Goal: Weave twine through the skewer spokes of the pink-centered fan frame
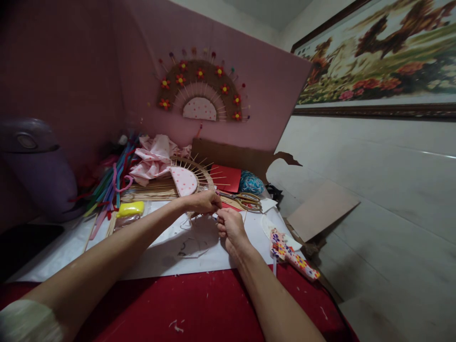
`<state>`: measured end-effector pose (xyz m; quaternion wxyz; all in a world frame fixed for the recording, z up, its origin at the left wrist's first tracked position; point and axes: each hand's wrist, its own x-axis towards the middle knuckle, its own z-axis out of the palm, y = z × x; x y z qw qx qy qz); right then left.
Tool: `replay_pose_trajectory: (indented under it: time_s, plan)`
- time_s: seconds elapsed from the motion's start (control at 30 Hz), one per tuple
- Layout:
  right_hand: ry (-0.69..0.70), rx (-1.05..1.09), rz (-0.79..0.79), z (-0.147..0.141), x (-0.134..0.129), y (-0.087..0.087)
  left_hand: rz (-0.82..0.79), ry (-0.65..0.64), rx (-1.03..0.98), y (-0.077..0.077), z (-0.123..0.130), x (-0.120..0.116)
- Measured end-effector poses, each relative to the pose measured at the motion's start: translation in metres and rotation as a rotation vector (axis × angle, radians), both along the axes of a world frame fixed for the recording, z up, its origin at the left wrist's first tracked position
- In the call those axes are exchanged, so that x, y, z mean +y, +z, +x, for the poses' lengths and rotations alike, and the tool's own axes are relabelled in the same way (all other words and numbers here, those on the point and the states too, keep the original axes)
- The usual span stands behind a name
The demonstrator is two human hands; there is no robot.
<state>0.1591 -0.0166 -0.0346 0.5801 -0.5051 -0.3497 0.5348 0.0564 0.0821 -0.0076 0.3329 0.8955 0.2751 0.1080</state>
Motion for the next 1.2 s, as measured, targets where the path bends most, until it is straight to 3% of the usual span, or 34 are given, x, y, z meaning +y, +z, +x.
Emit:
replay_pose_trajectory:
  time_s: [1.2]
  plan:
    - [0.013,0.015,-0.014,-0.0003,0.0004,0.0006,0.022,0.021,0.049,0.0035,0.0008,-0.003]
